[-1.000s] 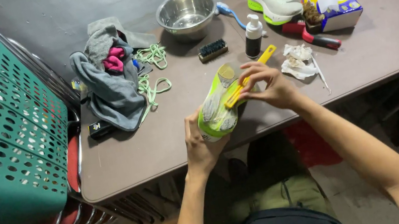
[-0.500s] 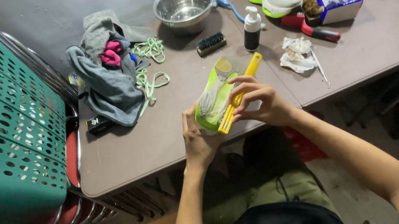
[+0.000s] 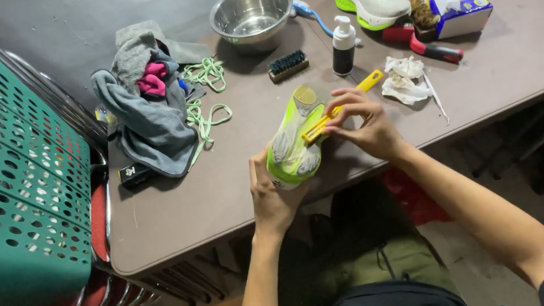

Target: The person cleans the sole of a green and white sneaker by applying a white cleaning solution and scrubbing with a yellow brush. They wipe the shoe with a pink cloth, then repeat the scrubbing and wiping process on different sections of the sole.

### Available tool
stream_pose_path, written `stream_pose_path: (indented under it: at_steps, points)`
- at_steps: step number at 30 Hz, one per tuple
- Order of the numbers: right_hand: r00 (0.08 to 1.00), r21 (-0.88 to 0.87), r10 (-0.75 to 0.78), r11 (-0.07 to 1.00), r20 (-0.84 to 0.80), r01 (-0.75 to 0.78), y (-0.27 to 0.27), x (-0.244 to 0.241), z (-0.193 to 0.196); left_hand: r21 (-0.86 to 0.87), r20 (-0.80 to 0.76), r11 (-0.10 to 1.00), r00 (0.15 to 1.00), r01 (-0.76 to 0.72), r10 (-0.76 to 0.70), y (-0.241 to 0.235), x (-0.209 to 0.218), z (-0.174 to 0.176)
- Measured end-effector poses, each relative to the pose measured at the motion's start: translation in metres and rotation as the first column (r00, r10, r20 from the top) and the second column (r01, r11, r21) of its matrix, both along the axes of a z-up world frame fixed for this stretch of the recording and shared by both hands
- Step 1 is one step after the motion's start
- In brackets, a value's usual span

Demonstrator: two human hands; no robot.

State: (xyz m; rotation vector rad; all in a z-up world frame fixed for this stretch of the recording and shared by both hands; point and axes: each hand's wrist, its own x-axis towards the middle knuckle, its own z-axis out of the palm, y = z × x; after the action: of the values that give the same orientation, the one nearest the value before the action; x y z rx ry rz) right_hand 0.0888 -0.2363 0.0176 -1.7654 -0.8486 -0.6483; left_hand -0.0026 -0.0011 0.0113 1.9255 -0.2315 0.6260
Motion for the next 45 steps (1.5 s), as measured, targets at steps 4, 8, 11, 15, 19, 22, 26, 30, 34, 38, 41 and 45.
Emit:
stream_pose_path:
  at_steps: [4,8,11,15,19,22,26,30,34,38,41,45]
  points:
    - [0.991,-0.020,0.117,0.993,-0.069,-0.119,0.039,-0.066,0.038,0.029,-0.042,0.999,0.999,-0.027,0.028,0.002,-0.006,-0.007]
    - [0.990,0.022,-0.034,0.999,-0.137,0.038,0.007,-0.015,0.023,0.003,-0.018,1.000,0.999,-0.027,0.027,0.000,0.000,0.001]
    - [0.860,0.065,-0.300,0.932,-0.414,0.356,-0.034,0.024,-0.004,-0.007,-0.016,1.000,1.000,-0.005,0.005,0.001,-0.003,0.001]
    - [0.679,-0.044,-0.468,0.839,-0.566,0.542,-0.075,0.055,-0.028,-0.023,-0.009,1.000,1.000,0.015,-0.015,0.001,-0.004,0.001]
    - [0.668,-0.230,-0.553,0.827,-0.497,0.513,-0.075,0.063,-0.015,-0.030,-0.007,0.999,1.000,0.013,-0.013,-0.001,-0.002,-0.001]
    - [0.690,-0.433,-0.601,0.790,-0.404,0.434,-0.064,0.055,0.013,-0.049,0.005,0.999,1.000,0.018,-0.017,-0.001,-0.003,0.000]
    - [0.700,-0.676,-0.671,0.636,-0.247,0.372,-0.035,0.039,0.063,-0.058,-0.010,0.998,1.000,0.025,-0.025,0.000,-0.004,0.002]
    - [0.883,-0.594,-0.461,0.735,-0.085,0.327,0.033,0.040,0.100,-0.063,-0.040,0.998,0.999,0.024,-0.027,0.001,-0.002,-0.001]
    - [0.984,-0.560,-0.117,0.828,-0.135,0.022,0.128,0.085,0.114,0.006,0.035,0.995,0.995,0.098,-0.098,0.008,-0.005,-0.001]
    - [0.993,-0.760,0.087,0.640,-0.076,-0.114,0.215,0.137,0.117,-0.024,0.101,0.997,0.992,0.078,-0.075,0.010,-0.006,0.001]
    - [0.997,-0.872,0.027,0.484,-0.072,-0.076,0.267,0.159,0.118,-0.100,-0.011,0.989,0.993,0.112,-0.114,0.013,-0.012,0.008]
    - [0.985,-0.926,-0.134,0.374,-0.112,-0.054,0.308,0.195,0.115,-0.148,-0.141,0.987,0.986,0.063,-0.084,0.016,-0.012,0.020]
